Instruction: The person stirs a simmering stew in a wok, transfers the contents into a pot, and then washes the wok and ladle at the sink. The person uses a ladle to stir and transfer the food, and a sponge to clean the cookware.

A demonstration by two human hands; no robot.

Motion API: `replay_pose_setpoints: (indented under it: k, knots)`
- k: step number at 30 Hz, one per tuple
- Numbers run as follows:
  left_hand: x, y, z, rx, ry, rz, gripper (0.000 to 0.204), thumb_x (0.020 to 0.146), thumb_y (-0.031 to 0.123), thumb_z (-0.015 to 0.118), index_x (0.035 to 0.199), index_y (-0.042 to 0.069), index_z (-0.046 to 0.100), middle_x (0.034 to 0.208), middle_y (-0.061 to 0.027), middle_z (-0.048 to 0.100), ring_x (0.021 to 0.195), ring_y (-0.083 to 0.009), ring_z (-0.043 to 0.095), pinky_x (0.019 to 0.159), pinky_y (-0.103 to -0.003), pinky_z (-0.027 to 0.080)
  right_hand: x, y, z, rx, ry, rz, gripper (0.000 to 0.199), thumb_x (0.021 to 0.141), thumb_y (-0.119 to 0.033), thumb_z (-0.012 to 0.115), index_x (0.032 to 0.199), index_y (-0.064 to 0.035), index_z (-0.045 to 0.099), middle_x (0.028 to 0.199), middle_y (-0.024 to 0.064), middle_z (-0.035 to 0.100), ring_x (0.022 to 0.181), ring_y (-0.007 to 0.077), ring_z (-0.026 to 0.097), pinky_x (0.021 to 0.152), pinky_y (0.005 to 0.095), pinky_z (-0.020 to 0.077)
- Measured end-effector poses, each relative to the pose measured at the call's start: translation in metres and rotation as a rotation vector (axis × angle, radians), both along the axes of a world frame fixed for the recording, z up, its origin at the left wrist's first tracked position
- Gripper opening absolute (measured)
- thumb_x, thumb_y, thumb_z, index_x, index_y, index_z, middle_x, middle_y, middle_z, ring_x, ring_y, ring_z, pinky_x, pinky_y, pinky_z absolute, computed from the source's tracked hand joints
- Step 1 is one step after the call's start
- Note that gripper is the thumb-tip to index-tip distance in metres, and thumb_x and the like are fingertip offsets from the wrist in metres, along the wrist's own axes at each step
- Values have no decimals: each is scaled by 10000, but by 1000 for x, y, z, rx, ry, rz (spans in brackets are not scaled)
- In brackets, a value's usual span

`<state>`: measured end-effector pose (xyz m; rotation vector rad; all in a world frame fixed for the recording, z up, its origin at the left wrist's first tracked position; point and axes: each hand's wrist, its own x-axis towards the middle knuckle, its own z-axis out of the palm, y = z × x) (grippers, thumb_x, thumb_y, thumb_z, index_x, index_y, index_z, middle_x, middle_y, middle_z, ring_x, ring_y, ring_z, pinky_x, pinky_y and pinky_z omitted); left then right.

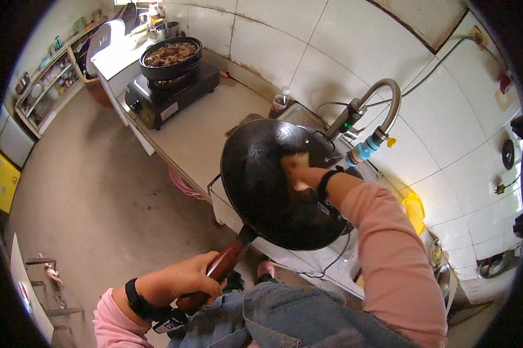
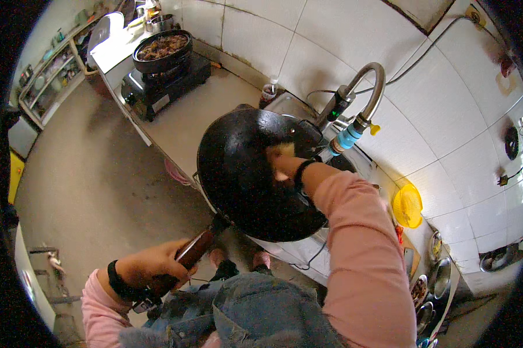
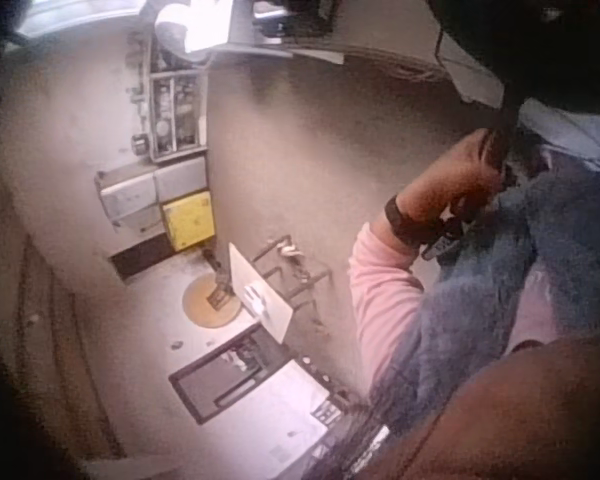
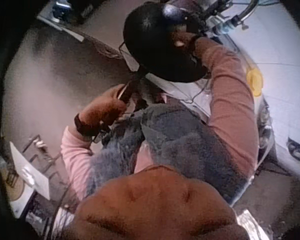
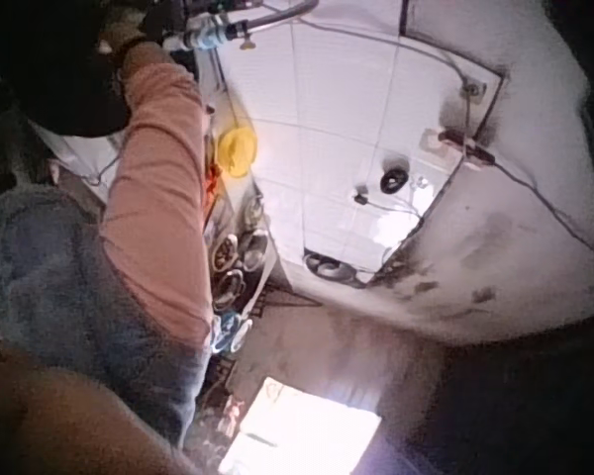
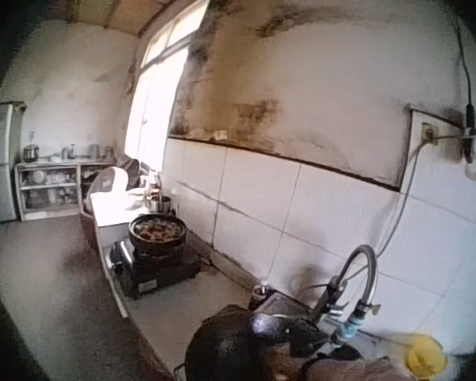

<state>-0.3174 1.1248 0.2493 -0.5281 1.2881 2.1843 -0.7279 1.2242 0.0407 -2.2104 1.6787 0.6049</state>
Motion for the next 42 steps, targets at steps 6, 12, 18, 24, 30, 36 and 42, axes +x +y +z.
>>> replay_pose_setpoints:
  k: [6,12,18,24,30,36,42]
  knots:
    - [-5,-3,0,-4,45,-72,341,627,81,613,899,27,415,630,-49,512,510,-144,522,461,-260,439,84,31,78,288,-882,-214,723,713,-23,514,1369,-47,213,1261,192,430,1135,298,434,952,343,349]
    - [-8,3,4,-115,16,-126,356,625,65,613,915,20,412,640,-54,512,513,-149,526,475,-254,431,121,-30,76,-350,-489,-214,821,668,14,537,1360,42,96,1396,255,136,1291,369,188,1049,376,203]
    - [0,2,3,-119,-30,-137,391,641,73,630,974,38,429,762,-41,507,642,-135,526,545,-251,450,38,-78,34,-174,477,-607,512,803,-277,497,1195,53,471,1338,294,278,1225,495,231,952,681,76]
    - [2,4,-4,-123,19,-101,360,624,68,613,915,2,412,674,-70,510,574,-161,556,496,-274,446,25,-60,61,25,640,-969,696,841,-480,443,1350,-35,278,1391,199,250,1256,429,210,995,560,181]
    - [-3,7,1,-185,10,-133,346,619,65,617,897,1,421,684,-70,507,561,-165,547,489,-275,444,113,-61,107,-317,-1576,-930,631,830,-387,506,1353,-117,276,1387,58,283,1237,243,294,1012,344,249]
    - [-4,11,12,-219,-35,-82,351,616,57,609,913,7,430,698,-55,493,568,-151,531,499,-267,441,146,25,136,291,-1404,-616,631,742,62,549,1322,-80,347,1317,87,409,1206,188,360,992,287,289]
    - [-5,12,17,-179,-13,-64,397,605,41,605,965,14,441,724,-45,480,587,-137,526,507,-264,442,108,65,157,613,-724,-304,456,820,-12,539,1260,-72,441,1261,100,468,1132,213,428,938,290,343]
